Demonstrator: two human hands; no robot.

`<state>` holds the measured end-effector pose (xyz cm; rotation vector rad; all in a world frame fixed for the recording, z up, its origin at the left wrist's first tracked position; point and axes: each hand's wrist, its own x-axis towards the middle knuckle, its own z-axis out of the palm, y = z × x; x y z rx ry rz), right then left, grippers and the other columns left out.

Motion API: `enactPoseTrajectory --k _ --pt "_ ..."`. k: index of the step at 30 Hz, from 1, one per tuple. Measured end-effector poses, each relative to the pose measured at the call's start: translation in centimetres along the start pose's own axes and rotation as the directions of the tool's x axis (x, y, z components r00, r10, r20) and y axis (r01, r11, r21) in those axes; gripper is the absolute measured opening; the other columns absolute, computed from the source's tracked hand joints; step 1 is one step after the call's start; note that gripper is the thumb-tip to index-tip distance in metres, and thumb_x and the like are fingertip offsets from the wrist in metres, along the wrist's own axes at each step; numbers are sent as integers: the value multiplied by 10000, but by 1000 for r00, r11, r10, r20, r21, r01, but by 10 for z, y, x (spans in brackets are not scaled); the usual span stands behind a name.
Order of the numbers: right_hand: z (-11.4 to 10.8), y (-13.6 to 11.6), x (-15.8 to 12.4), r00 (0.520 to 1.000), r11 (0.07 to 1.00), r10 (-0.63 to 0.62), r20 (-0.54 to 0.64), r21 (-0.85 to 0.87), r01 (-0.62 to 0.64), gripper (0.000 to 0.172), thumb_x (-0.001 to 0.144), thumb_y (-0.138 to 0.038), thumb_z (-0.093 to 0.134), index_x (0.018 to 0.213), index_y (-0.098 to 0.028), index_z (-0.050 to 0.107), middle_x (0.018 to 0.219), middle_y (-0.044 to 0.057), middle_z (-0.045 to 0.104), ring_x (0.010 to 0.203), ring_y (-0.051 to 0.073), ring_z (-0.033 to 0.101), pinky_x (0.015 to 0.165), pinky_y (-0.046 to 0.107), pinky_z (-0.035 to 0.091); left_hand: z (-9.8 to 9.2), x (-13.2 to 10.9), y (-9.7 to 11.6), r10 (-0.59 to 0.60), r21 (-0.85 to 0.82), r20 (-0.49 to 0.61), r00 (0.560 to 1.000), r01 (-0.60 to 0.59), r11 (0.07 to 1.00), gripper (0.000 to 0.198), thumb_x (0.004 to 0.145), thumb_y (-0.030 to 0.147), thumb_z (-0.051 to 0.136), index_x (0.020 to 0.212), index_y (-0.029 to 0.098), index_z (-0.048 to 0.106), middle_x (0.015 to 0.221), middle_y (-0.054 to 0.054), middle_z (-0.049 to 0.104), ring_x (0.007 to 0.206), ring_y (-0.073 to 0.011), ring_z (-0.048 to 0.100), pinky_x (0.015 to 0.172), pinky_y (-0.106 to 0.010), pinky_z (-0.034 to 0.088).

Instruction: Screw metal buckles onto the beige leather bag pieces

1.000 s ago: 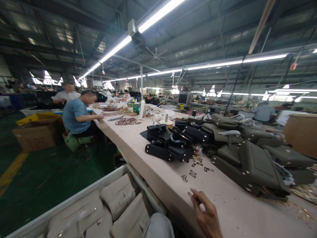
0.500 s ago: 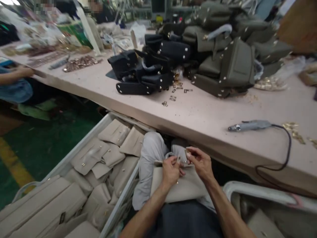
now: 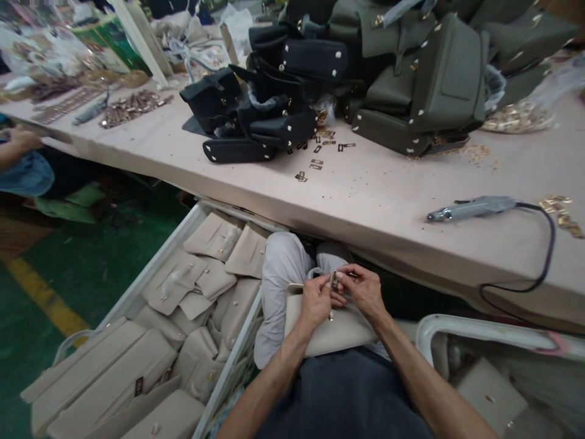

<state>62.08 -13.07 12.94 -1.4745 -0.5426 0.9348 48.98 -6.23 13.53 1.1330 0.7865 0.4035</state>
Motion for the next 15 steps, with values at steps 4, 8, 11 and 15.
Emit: enactPoseTrajectory --k 4,8,11,15 --pt "2 -1 -2 1000 999 -29 -11 -41 28 362 805 -504 827 915 -169 745 665 25 668 568 157 627 529 258 524 -2 -1 0 -15 -34 32 999 16 999 367 942 342 563 1157 107 746 822 -76 725 619 -198 765 582 -321 661" --pt "3 -3 -6 999 996 -44 -28 -75 42 362 813 -517 811 911 -175 745 708 43 696 586 167 647 548 268 556 -5 -1 -1 -23 -43 46 999 24 999 398 924 333 574 1193 91 740 818 -81 722 638 -203 770 607 -325 664" --pt "4 -4 -8 998 994 -65 -25 -85 62 351 824 -523 797 912 -187 746 730 43 705 595 170 659 562 274 575 -7 -1 -1 -14 -47 91 996 18 999 434 926 380 623 1236 93 725 869 -91 727 682 -216 780 653 -348 676" --pt "3 -1 -8 989 980 -148 -8 -134 146 297 866 -482 765 937 -194 770 835 56 722 649 170 679 617 286 594 -10 -2 -2 4 -38 94 996 0 999 462 924 381 638 1291 110 708 875 -84 737 680 -207 776 657 -340 678"
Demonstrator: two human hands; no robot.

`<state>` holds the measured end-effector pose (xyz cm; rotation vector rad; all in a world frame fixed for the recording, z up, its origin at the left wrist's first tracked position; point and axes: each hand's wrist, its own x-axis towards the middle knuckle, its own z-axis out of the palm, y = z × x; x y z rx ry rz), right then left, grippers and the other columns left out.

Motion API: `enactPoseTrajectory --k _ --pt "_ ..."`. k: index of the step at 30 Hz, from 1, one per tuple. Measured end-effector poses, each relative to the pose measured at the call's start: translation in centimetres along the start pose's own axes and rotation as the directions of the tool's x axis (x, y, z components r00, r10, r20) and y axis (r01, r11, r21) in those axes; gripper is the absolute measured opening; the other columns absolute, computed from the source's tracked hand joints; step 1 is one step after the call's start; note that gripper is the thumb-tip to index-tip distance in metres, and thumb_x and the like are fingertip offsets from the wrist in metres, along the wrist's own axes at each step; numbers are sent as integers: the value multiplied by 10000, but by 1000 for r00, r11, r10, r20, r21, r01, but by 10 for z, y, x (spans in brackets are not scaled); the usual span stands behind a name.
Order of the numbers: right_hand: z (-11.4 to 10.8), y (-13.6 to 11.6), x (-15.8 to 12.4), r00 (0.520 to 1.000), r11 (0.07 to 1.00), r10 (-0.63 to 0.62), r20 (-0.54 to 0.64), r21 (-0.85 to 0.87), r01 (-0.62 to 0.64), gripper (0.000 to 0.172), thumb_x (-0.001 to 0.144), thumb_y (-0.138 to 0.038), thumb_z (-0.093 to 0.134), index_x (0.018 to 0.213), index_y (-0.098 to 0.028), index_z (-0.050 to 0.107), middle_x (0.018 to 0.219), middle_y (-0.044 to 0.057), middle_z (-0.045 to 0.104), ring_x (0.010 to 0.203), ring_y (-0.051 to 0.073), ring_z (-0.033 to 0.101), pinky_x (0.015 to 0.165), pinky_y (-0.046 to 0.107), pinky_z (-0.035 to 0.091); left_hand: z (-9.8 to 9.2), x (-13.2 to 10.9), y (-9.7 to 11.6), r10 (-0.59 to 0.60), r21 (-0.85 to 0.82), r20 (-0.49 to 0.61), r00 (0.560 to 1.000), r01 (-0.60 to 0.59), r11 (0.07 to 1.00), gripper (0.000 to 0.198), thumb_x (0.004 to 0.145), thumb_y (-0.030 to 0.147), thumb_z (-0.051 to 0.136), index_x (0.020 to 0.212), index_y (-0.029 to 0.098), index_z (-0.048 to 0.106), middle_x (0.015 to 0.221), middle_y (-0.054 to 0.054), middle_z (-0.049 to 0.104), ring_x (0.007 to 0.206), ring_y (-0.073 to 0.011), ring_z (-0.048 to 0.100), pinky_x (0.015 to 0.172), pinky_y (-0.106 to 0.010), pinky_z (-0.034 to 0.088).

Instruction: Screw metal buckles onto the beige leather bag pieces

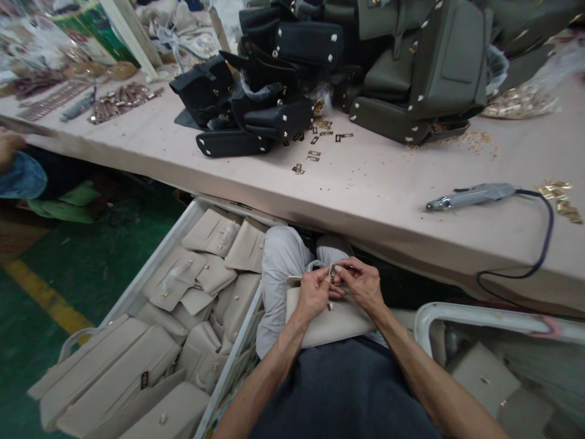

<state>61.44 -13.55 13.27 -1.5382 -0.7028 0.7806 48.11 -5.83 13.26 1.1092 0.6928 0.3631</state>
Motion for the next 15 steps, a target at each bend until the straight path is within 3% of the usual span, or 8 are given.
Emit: enactPoseTrajectory --k 5,15 --pt "-4 1 0 994 990 -105 23 -92 107 229 913 -410 722 972 -206 809 946 88 725 807 200 694 692 312 587 0 -1 -3 13 4 -16 1000 -13 1000 442 923 330 617 1290 105 719 912 -102 754 690 -211 781 658 -339 678" --pt "-9 -9 -2 986 977 -160 51 -134 165 209 929 -386 704 992 -223 820 937 76 721 866 205 680 773 337 566 0 -4 1 10 -21 -13 1000 -10 1000 515 926 391 655 1320 63 702 944 -128 728 717 -223 794 670 -321 674"
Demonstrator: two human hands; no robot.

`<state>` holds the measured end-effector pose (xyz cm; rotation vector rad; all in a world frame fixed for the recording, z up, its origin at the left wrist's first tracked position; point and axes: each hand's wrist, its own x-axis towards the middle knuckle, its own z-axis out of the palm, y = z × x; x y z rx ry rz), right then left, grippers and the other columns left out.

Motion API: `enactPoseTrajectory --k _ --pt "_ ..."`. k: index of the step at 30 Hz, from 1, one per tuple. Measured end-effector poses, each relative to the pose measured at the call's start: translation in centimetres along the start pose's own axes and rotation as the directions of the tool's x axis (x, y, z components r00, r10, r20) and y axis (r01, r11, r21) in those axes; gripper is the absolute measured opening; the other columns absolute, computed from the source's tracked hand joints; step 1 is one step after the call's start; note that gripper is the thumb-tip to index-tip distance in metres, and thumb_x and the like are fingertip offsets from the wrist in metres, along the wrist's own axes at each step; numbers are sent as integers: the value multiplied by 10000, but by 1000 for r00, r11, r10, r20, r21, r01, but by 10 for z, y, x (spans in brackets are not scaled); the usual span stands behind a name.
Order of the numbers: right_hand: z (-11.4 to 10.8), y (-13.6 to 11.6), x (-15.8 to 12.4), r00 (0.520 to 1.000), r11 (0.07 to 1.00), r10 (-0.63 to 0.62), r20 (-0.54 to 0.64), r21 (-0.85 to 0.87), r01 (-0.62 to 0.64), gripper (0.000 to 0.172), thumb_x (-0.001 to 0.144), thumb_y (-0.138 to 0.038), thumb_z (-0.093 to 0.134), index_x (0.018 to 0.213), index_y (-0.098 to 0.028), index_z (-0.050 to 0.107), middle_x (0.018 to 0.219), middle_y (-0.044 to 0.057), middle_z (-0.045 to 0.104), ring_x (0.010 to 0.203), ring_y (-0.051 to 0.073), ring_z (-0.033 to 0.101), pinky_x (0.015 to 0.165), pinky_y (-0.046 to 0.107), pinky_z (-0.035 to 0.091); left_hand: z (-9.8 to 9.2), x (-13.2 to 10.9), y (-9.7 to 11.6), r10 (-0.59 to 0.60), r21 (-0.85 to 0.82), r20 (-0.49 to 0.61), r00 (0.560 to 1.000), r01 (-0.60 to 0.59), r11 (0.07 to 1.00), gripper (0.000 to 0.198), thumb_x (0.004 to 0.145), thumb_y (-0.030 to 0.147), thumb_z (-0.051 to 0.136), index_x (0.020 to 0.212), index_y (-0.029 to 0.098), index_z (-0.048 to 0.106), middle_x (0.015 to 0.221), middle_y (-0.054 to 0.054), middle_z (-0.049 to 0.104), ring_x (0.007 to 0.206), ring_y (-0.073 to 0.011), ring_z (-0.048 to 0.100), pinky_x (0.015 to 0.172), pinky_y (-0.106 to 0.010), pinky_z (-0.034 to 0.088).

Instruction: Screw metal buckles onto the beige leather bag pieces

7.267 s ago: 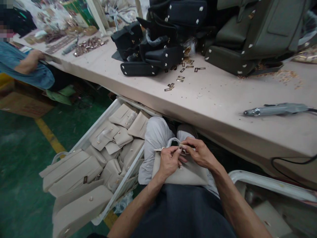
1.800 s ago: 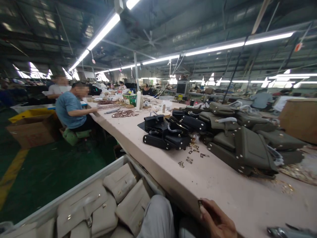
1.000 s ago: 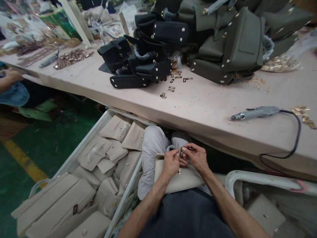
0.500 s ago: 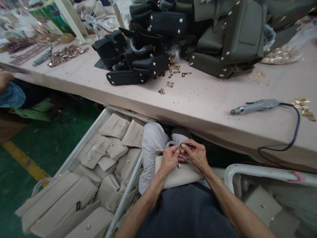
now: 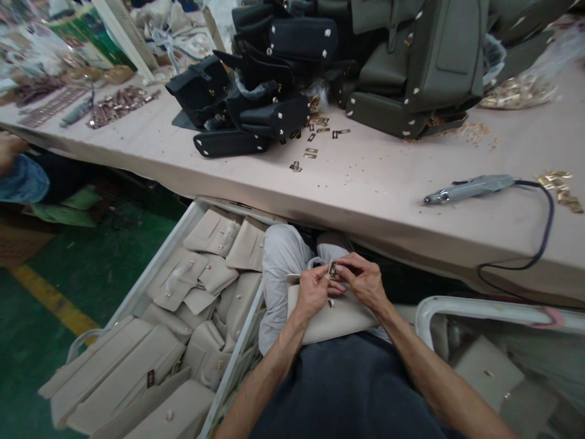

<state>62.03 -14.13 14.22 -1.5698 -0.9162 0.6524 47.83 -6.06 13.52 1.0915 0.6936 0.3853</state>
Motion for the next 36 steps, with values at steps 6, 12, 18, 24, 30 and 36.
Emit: enactPoseTrajectory --k 6,12,18,24,30,36 --pt "-5 7 0 999 1000 -3 38 21 2 186 925 -336 724 1044 -231 819 974 74 734 906 207 688 821 350 557 0 1 1 -3 -50 -2 1000 3 999 498 892 361 691 1275 44 718 933 -125 721 665 -183 780 611 -239 642" --pt "-3 11 3 999 998 -41 21 50 40 166 912 -337 747 1022 -242 829 941 69 735 861 198 687 760 330 552 -1 2 1 -24 -56 9 1000 24 998 470 885 359 681 1261 82 735 958 -121 746 648 -181 770 606 -266 648" --pt "-2 14 2 998 997 -66 9 43 65 162 930 -328 735 1038 -247 825 949 74 728 872 202 684 762 334 555 -2 0 4 -11 -55 10 1000 12 998 445 887 405 708 1206 97 756 967 -124 752 630 -169 761 607 -265 646" --pt "-2 14 2 995 994 -104 16 27 103 164 940 -328 727 1046 -248 823 932 77 726 862 203 676 758 341 550 -2 -1 3 -3 -72 23 1000 4 997 442 897 379 695 1240 104 747 949 -111 745 625 -165 763 602 -251 640" --pt "-3 13 6 990 989 -138 26 55 136 124 918 -299 759 1014 -263 828 915 65 729 845 196 668 763 343 533 -3 -2 5 -11 -84 34 999 14 996 405 891 376 697 1177 96 758 909 -96 728 626 -167 764 584 -238 630" --pt "-4 11 9 994 989 -101 50 113 95 117 894 -320 784 977 -251 830 907 69 731 842 203 674 757 342 531 -3 -3 8 -6 -71 24 1000 8 997 428 885 387 698 1189 91 752 912 -100 730 622 -169 765 589 -243 631"
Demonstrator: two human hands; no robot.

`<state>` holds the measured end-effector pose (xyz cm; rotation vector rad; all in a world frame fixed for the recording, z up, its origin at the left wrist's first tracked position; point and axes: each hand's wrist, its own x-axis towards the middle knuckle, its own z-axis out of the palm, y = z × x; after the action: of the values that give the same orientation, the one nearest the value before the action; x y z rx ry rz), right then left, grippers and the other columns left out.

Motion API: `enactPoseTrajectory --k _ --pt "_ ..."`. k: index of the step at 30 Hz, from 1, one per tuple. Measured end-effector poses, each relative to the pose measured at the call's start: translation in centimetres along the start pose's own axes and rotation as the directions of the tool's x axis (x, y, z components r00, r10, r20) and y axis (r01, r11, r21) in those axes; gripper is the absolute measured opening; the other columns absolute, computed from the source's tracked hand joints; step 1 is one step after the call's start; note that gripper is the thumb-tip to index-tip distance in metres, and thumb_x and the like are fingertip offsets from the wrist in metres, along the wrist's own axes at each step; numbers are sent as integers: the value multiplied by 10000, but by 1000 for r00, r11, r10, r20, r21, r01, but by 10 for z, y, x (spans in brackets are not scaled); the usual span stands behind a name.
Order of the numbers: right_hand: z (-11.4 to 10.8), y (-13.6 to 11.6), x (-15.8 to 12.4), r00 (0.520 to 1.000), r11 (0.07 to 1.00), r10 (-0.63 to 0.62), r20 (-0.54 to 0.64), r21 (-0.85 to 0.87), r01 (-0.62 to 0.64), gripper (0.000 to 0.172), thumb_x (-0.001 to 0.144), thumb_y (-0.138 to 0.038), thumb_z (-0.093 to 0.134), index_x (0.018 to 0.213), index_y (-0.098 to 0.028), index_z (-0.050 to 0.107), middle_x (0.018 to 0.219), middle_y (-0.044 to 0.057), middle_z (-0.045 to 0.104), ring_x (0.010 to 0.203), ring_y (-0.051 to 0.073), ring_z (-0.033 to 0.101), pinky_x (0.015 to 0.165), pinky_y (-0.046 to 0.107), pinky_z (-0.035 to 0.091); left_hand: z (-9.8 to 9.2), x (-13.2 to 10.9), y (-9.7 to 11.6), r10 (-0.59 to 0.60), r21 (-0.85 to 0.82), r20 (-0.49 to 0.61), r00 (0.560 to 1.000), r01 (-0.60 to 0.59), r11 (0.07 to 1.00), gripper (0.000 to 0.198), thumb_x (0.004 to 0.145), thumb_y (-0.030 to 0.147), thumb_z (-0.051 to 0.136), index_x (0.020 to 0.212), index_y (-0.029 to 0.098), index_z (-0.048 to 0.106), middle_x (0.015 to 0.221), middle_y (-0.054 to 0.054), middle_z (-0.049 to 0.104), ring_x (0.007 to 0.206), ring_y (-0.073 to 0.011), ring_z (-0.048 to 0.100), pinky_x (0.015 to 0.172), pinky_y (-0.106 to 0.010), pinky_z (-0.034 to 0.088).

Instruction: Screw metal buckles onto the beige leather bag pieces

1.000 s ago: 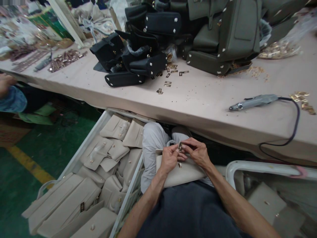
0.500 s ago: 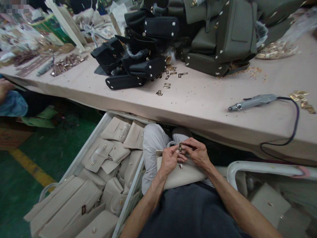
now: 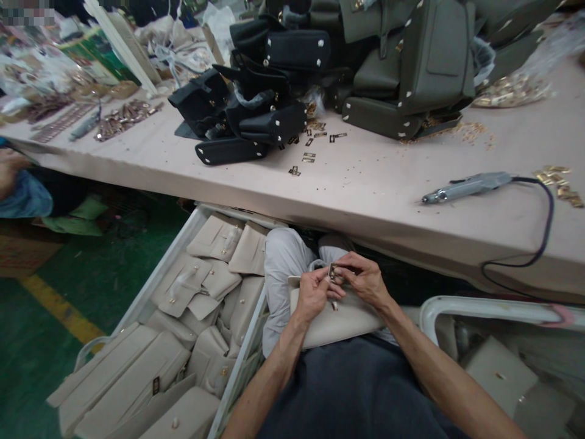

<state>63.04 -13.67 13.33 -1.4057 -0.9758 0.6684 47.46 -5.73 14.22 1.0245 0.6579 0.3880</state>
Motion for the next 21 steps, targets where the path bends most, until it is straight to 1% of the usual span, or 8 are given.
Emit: enactPoseTrajectory --k 5,8,11,13,15,17,19,21 --pt "-5 0 2 983 986 164 76 11 -166 157 869 -363 796 942 -226 826 912 71 748 851 218 687 769 339 529 0 0 -2 -10 13 7 1000 10 1000 462 880 400 698 1211 81 741 867 -97 725 608 -166 762 561 -217 611" --pt "-4 1 5 979 981 192 70 3 -193 175 851 -376 803 900 -209 823 875 67 751 815 216 681 742 332 518 4 -1 -7 1 54 -28 1000 1 999 450 908 402 658 1220 85 733 871 -98 730 605 -174 764 547 -232 616" --pt "0 2 8 981 982 189 36 2 -189 191 840 -389 808 876 -201 821 857 65 744 780 206 663 701 322 505 13 -6 -15 120 225 -161 980 -82 971 392 944 364 628 1245 131 719 887 -91 759 629 -185 770 589 -274 644" --pt "2 2 9 984 985 175 18 3 -175 191 834 -390 813 876 -204 823 866 67 747 789 208 665 712 324 510 18 -10 -19 255 414 -243 936 -138 900 333 941 329 653 1225 172 728 899 -84 781 679 -200 778 643 -293 656" --pt "2 2 10 988 988 156 5 -8 -156 184 831 -387 817 874 -208 826 881 69 753 808 214 673 741 332 519 21 -14 -21 365 570 -263 893 -162 806 275 935 302 669 1177 196 745 901 -83 791 724 -216 782 672 -299 656" --pt "3 2 11 989 989 145 2 -26 -145 184 833 -391 818 865 -210 827 874 72 753 800 214 673 740 335 521 22 -16 -21 426 661 -250 869 -169 731 245 936 283 656 1145 201 755 883 -86 793 730 -225 776 670 -304 653" --pt "3 0 11 990 989 143 -1 -40 -143 194 835 -400 819 857 -208 827 863 76 750 786 212 668 731 334 522 22 -15 -20 452 702 -239 860 -169 692 247 932 271 649 1141 197 758 883 -93 794 731 -231 771 685 -315 651" --pt "3 -2 11 990 989 141 -3 -39 -141 207 834 -411 823 847 -204 826 858 79 748 780 211 666 725 334 524 22 -14 -19 443 697 -249 861 -158 699 253 928 278 648 1136 194 765 911 -109 797 742 -242 767 708 -334 651"
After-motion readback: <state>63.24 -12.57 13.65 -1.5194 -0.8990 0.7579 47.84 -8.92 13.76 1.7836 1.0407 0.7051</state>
